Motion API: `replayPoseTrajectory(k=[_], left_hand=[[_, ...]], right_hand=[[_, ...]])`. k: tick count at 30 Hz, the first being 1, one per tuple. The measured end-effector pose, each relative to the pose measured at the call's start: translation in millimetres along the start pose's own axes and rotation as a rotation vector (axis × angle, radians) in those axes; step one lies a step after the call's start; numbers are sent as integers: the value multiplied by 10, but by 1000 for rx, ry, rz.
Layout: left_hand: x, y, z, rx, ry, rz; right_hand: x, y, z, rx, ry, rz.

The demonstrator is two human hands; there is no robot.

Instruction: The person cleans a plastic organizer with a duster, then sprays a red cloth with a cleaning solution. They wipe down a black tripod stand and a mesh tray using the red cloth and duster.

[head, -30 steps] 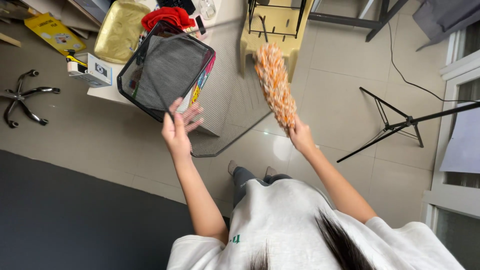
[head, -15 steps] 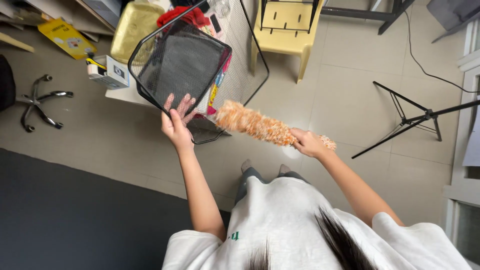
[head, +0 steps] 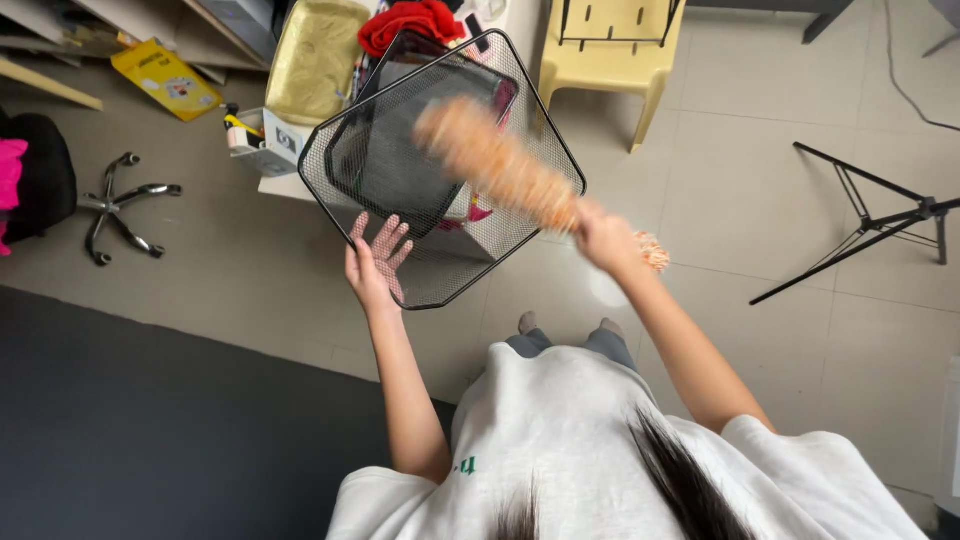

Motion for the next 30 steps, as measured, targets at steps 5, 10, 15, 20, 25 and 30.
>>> replayPoseTrajectory(k=[5, 10, 15, 20, 25, 30], left_hand=[[142, 480, 85, 38, 86, -66], [92, 1141, 325, 94, 149, -94], [-277, 1892, 672, 210, 149, -32], [-415, 2251, 782, 371, 173, -401], [-88, 1768, 628, 319, 175, -894], [261, 1076, 251, 235, -51, -499]], right_hand=[[265, -149, -329, 101, -204, -111], [385, -862, -643, 77, -229, -655], [-99, -1420, -843, -387, -394, -1248], [-822, -1610, -1043, -588, -298, -1318], [-2005, -1665, -963, -549, -22, -1211], [-2993, -1819, -602, -478, 427, -874]])
Point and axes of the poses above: each hand's wrist, its own z-axis away from the middle knuckle, its own y-axis out of the back of the hand, x = y × z, the point moved 8 cm from there along -z, towards the middle knuckle, and after that the axes turned 7 degrees about -z, right-handed, at the moved point
